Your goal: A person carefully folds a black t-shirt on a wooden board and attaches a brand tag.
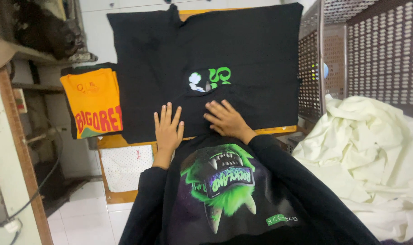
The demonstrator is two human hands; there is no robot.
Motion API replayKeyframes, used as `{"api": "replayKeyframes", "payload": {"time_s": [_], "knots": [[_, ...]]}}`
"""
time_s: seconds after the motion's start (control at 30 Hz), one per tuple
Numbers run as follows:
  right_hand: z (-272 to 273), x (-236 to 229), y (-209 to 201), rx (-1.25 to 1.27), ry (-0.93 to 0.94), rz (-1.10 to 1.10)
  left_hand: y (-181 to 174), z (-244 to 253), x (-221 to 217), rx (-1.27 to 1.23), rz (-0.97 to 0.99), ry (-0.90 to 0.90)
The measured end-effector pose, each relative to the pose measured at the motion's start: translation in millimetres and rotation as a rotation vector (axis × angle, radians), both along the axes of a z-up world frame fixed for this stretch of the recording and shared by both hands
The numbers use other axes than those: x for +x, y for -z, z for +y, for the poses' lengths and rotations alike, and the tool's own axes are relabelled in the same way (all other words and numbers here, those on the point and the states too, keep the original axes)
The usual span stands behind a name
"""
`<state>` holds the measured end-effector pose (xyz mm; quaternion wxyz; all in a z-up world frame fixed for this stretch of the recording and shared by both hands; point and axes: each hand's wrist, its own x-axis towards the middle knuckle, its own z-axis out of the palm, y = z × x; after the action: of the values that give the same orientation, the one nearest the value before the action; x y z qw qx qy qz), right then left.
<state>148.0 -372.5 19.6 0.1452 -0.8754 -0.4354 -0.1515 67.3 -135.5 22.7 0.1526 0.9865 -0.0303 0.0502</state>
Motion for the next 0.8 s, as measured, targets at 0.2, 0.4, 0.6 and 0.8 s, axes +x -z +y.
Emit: {"api": "replayKeyframes", "payload": {"time_s": [0.2, 0.4, 0.6, 0.8], "knots": [[-63, 15, -9, -0.246, 0.127, 0.4, 5, 3, 1, 0.073, 0.177, -0.088], [-127, 49, 5, -0.247, 0.364, 0.436, 9, 5, -2, 0.055, 0.18, -0.101], [-182, 75, 7, -0.161, 0.833, 0.5, 11, 3, 2, 0.099, 0.195, -0.105], [-231, 104, 41, -0.138, 0.675, 0.484, 18, 5, 3, 0.108, 0.234, -0.08]]}}
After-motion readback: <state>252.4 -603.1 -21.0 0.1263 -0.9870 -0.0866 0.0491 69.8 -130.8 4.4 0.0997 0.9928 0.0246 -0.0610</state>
